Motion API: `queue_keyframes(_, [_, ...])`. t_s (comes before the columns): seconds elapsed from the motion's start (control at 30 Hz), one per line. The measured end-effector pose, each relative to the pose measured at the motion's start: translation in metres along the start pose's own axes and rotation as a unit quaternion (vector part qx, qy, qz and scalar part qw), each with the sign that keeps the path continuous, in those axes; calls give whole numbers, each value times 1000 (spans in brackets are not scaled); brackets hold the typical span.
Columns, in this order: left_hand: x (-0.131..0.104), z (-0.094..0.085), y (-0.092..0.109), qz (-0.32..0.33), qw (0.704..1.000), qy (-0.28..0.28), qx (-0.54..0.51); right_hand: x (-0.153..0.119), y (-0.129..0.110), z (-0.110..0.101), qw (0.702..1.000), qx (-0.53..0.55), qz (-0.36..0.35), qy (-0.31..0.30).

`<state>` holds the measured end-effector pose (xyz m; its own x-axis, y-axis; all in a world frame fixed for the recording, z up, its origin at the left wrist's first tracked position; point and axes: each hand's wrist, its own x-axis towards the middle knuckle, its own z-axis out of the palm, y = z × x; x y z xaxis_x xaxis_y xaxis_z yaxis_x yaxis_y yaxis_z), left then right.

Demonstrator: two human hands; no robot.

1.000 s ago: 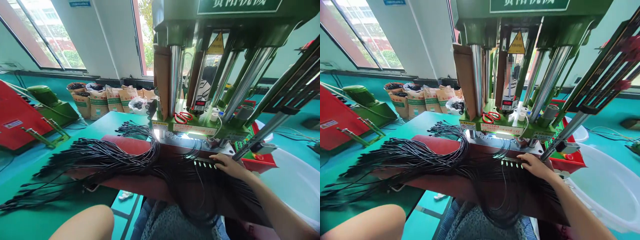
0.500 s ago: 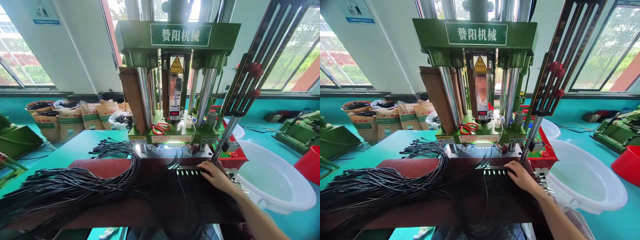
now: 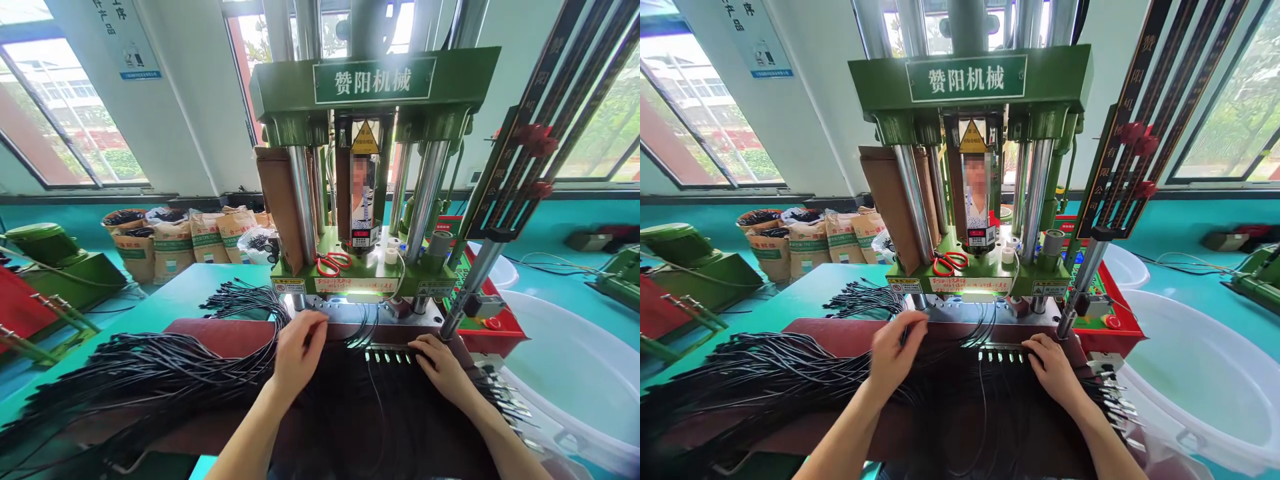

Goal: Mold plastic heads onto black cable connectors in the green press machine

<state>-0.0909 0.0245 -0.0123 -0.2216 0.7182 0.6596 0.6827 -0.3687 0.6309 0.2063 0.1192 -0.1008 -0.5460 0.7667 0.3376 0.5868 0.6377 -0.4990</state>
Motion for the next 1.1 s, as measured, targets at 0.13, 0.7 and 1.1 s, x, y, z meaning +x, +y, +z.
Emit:
queue_keyframes(0.13, [3,34,-36,-93,987,-128,38,-2,-1,0,1000,-8,2,6])
queue_keyframes(0.7, [-14,55,-57,-92,945,-305,79,1,-1,-3,1000,-28,-8,-10])
queue_keyframes(1.1, [-14,54,-55,-93,948,-297,60,135,-18,1,995,-66,1,77])
